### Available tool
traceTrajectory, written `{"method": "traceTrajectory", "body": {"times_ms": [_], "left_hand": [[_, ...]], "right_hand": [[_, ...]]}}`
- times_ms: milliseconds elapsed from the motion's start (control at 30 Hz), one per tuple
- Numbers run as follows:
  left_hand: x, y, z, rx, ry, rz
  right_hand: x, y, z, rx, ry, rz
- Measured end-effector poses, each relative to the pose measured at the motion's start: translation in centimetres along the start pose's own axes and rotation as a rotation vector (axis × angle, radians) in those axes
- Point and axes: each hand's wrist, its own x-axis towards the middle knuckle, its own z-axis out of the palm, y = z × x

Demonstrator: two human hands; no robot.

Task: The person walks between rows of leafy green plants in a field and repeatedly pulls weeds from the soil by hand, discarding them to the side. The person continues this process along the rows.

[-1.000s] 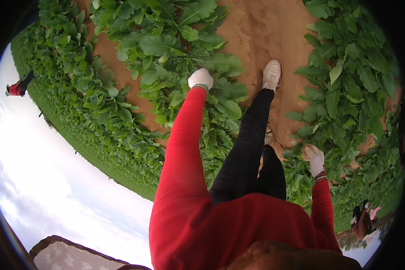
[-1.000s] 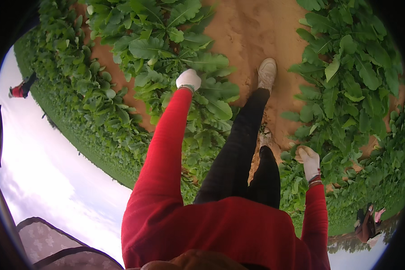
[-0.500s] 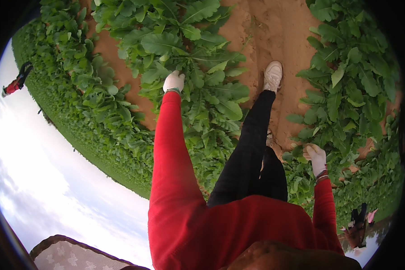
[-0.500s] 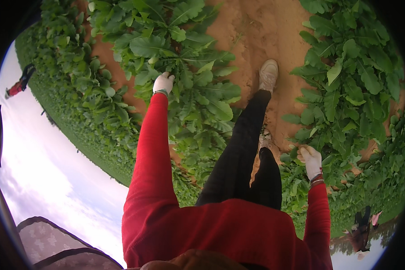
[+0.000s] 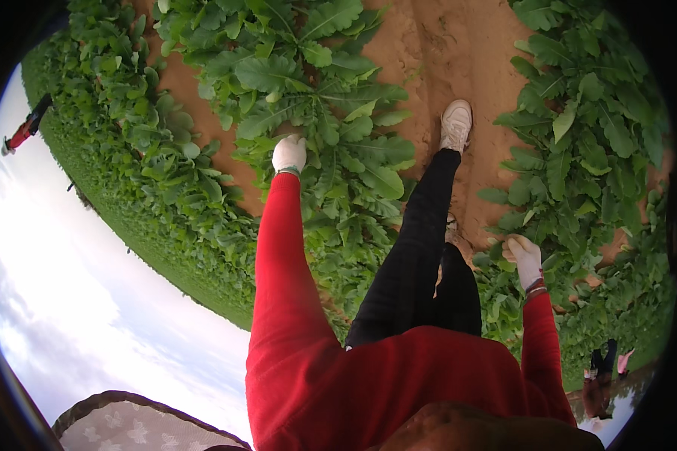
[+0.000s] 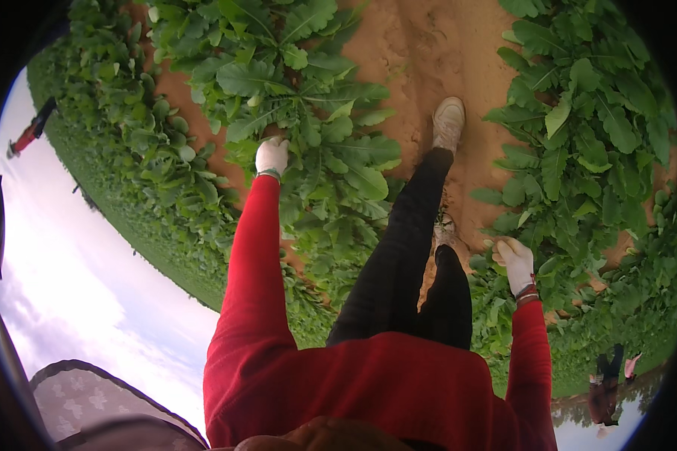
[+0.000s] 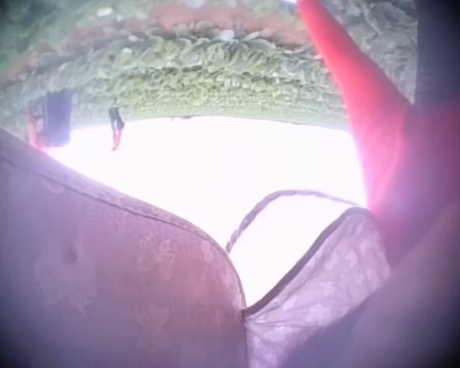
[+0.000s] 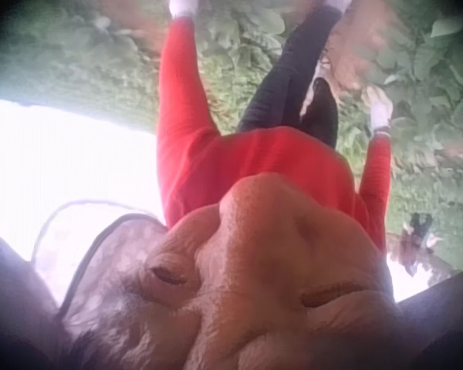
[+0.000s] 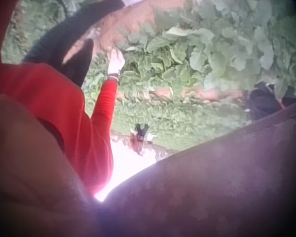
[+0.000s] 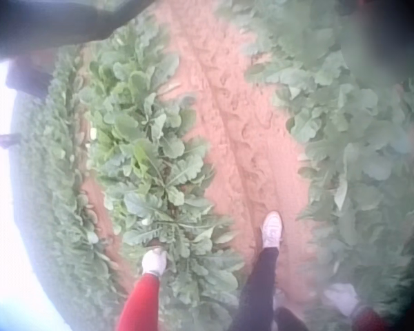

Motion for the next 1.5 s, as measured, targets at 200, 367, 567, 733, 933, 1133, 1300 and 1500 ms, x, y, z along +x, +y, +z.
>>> {"method": "traceTrajectory", "body": {"times_ms": [200,367,567,733,933,1133,1300,1500], "left_hand": [[-6.9,6.5,-3.4,-0.744,0.203,-0.123],[-15.5,15.4,-2.5,-0.718,-0.397,0.343],[-23.7,16.8,5.9,-0.037,-0.392,0.558],[-25.6,17.3,11.2,0.141,-0.306,0.501],[-25.3,18.4,11.4,0.243,-0.268,0.528],[-25.8,19.5,11.6,0.326,-0.237,0.55],[-25.7,19.6,11.7,0.382,-0.213,0.565],[-26.1,19.2,12.4,0.361,-0.151,0.6]], "right_hand": [[-0.1,0.3,-0.1,-0.026,0.004,0.0],[0.7,0.3,-0.6,-0.215,0.1,-0.035],[2.9,-3.6,-1.9,-0.03,0.252,-0.204],[4.6,-6.4,-4.4,0.112,0.462,-0.41],[6.4,-7.0,-3.8,-0.171,0.474,-0.558],[12.1,-6.7,-1.9,-0.59,0.616,-0.632],[18.4,-7.6,-2.2,-0.741,0.799,-0.554],[19.0,-6.5,-3.0,-0.656,0.812,-0.624]]}}
